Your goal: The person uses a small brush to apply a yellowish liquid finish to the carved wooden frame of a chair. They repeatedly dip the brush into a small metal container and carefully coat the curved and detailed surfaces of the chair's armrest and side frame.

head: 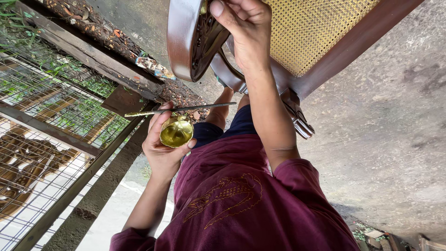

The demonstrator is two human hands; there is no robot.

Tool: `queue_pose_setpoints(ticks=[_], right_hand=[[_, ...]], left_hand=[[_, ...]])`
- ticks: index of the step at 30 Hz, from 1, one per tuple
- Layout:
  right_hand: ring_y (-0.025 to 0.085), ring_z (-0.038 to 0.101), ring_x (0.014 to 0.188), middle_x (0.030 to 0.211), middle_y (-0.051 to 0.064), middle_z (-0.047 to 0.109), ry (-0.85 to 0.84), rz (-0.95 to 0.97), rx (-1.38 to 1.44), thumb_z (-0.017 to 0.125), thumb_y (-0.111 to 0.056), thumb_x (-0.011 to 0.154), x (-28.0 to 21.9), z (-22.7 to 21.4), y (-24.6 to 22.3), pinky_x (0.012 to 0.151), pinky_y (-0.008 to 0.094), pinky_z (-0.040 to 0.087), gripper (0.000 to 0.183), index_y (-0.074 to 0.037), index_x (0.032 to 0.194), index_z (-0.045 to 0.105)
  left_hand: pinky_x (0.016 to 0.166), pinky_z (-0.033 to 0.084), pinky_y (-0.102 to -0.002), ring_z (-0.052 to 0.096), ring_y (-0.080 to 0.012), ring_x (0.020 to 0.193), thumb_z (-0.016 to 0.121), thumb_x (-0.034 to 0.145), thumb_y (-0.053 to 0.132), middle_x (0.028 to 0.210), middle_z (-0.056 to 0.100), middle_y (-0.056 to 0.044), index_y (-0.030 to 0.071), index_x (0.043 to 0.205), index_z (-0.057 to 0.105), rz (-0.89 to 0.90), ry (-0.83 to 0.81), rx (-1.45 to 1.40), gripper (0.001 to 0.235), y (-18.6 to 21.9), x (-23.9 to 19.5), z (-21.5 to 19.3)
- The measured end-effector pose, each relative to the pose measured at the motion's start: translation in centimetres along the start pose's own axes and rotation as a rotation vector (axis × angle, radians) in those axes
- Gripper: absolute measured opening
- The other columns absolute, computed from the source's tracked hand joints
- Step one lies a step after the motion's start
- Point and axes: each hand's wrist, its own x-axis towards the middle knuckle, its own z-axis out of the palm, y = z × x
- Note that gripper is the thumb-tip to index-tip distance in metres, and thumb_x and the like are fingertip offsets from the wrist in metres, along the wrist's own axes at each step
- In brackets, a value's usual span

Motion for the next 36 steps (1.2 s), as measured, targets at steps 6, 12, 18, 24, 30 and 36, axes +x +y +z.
queue_pose_setpoints(ticks=[6,12,18,24,30,36], right_hand=[[0.006,0.067,0.087,0.095,0.001,0.077,0.038,-0.019,0.034,0.079,0.005,0.099,0.4,0.4,0.2,0.079,0.019,0.051,0.008,-0.002,0.100,0.075],[0.004,0.058,0.077,0.085,-0.004,0.068,0.016,-0.103,-0.087,0.079,0.006,0.097,0.7,-0.3,0.5,0.071,0.020,0.047,0.014,-0.004,0.090,0.072],[0.004,0.043,0.064,0.075,-0.006,0.051,-0.044,-0.115,-0.149,0.079,0.005,0.102,0.5,-1.4,0.6,0.065,0.023,0.038,0.041,-0.010,0.076,0.052],[0.003,0.043,0.067,0.076,-0.008,0.049,-0.001,-0.054,-0.214,0.078,0.003,0.102,0.0,-1.3,-0.5,0.067,0.021,0.037,0.019,-0.003,0.088,0.067],[0.004,0.048,0.069,0.080,-0.005,0.060,0.004,0.006,-0.090,0.078,0.004,0.101,0.6,-0.9,-2.0,0.069,0.021,0.038,0.011,-0.002,0.093,0.075],[0.003,0.052,0.071,0.080,-0.007,0.059,-0.034,0.016,-0.024,0.083,0.005,0.100,1.0,-0.7,-2.1,0.075,0.022,0.045,0.022,-0.007,0.086,0.071]], left_hand=[[0.126,0.045,-0.039,0.049,-0.0255,0.151,0.091,0.081,0.005,0.161,0.048,-0.014,0.009,0.149,0.057,-0.022,0.004,-0.022,0.076,-0.2,-0.1,-0.4],[0.122,0.048,-0.039,0.051,-0.0255,0.147,0.093,0.080,0.009,0.160,0.049,-0.014,0.009,0.148,0.058,-0.053,0.024,-0.035,0.076,-0.2,-0.2,-0.9],[0.122,0.046,-0.037,0.051,-0.0234,0.145,0.093,0.081,0.011,0.161,0.050,-0.013,0.009,0.149,0.057,-0.009,0.023,0.029,0.077,-0.4,-0.3,-1.2],[0.124,0.048,-0.037,0.051,-0.0223,0.143,0.093,0.080,0.010,0.161,0.049,-0.014,0.008,0.148,0.058,-0.032,0.034,-0.003,0.077,-0.6,-0.2,-1.4],[0.123,0.048,-0.037,0.052,-0.0238,0.148,0.093,0.080,0.008,0.160,0.049,-0.014,0.008,0.148,0.058,-0.047,0.034,-0.001,0.077,-0.6,-0.2,-1.4],[0.122,0.046,-0.037,0.050,-0.0227,0.145,0.092,0.081,0.007,0.161,0.049,-0.014,0.008,0.149,0.058,-0.034,0.026,0.002,0.076,-0.4,-0.1,-1.3]])
